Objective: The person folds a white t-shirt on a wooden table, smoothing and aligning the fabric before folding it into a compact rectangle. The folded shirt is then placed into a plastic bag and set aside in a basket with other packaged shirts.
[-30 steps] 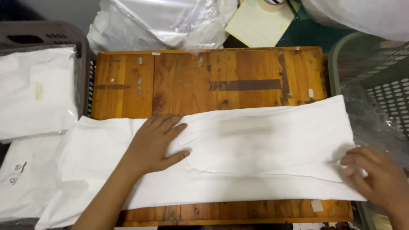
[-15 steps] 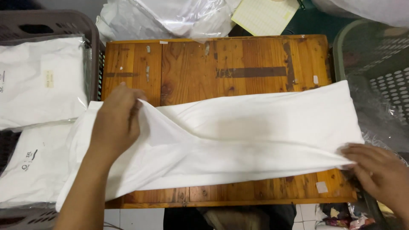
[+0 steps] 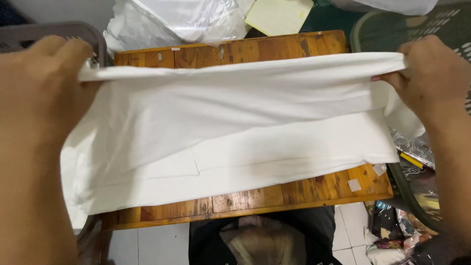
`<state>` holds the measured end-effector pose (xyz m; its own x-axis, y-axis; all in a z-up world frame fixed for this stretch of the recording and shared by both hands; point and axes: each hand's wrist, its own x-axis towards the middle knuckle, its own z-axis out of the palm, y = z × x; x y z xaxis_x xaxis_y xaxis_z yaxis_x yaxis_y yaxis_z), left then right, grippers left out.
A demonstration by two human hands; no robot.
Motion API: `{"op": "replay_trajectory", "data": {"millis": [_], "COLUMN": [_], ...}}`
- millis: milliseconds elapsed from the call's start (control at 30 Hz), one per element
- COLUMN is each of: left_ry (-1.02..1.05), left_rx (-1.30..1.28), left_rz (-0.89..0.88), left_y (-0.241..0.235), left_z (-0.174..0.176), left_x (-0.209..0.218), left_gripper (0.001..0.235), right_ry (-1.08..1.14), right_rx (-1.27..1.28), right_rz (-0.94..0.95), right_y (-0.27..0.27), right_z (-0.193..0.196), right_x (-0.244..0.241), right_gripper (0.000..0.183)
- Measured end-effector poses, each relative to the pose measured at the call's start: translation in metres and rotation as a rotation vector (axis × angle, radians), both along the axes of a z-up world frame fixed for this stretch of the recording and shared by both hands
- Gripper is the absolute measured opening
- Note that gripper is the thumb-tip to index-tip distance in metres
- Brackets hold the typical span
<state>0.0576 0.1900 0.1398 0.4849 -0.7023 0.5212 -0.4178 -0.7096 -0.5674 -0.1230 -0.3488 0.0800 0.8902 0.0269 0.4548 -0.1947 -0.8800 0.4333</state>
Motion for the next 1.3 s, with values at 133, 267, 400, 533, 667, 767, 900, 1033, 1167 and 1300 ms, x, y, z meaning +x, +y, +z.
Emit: {"op": "replay_trajectory", "data": {"millis": [133, 267, 400, 533, 667, 767, 900, 1033, 1167, 1300], "left_ry": [0.189, -0.011, -0.232, -0.338, -0.404, -0.619, -0.583, -0.493, -0.411, -0.357], "left_rx": [-0.340, -0.276, -0.158, -0.032, -0.003, 0.028, -0.024, -0.056, -0.118, -0.173], "left_rz": [-0.245, -0.105, 0.003, 0.158, 0.179, 0.203, 0.298, 0.332, 0.290, 0.260], "left_y": [0.021, 0.005, -0.002, -0.004, -0.022, -0.039, -0.052, -0.063, -0.062, -0.050], "left_z": [0.003, 0.021, 0.018, 0.011, 0.020, 0.022, 0.009, -0.013, -0.018, -0.015], "left_x": [0.021, 0.010, 0.015, 0.027, 0.052, 0.076, 0.114, 0.145, 0.154, 0.137], "left_gripper": [0.014, 0.016, 0.026, 0.028, 0.026, 0.032, 0.028, 0.032, 0.032, 0.027], "right_ry": [-0.308, -0.358, -0.103, -0.145, -0.130, -0.249, -0.185, -0.116, -0.303, -0.390], "right_rx": [-0.269, -0.370, -0.137, -0.147, -0.375, -0.394, -0.184, -0.183, -0.123, -0.300], "right_rz": [0.165, 0.006, -0.307, -0.288, -0.366, -0.391, -0.606, -0.684, -0.401, -0.332], "right_y": [-0.019, -0.042, -0.055, -0.071, -0.103, -0.098, -0.093, -0.099, -0.126, -0.141], "right_z": [0.007, -0.003, -0.008, -0.010, -0.019, -0.018, -0.017, -0.026, -0.033, -0.024], "right_x": [0.015, 0.024, 0.027, 0.024, 0.050, 0.068, 0.096, 0.117, 0.122, 0.111], "right_gripper": [0.014, 0.023, 0.028, 0.007, 0.040, 0.036, 0.040, 0.038, 0.007, 0.018]}}
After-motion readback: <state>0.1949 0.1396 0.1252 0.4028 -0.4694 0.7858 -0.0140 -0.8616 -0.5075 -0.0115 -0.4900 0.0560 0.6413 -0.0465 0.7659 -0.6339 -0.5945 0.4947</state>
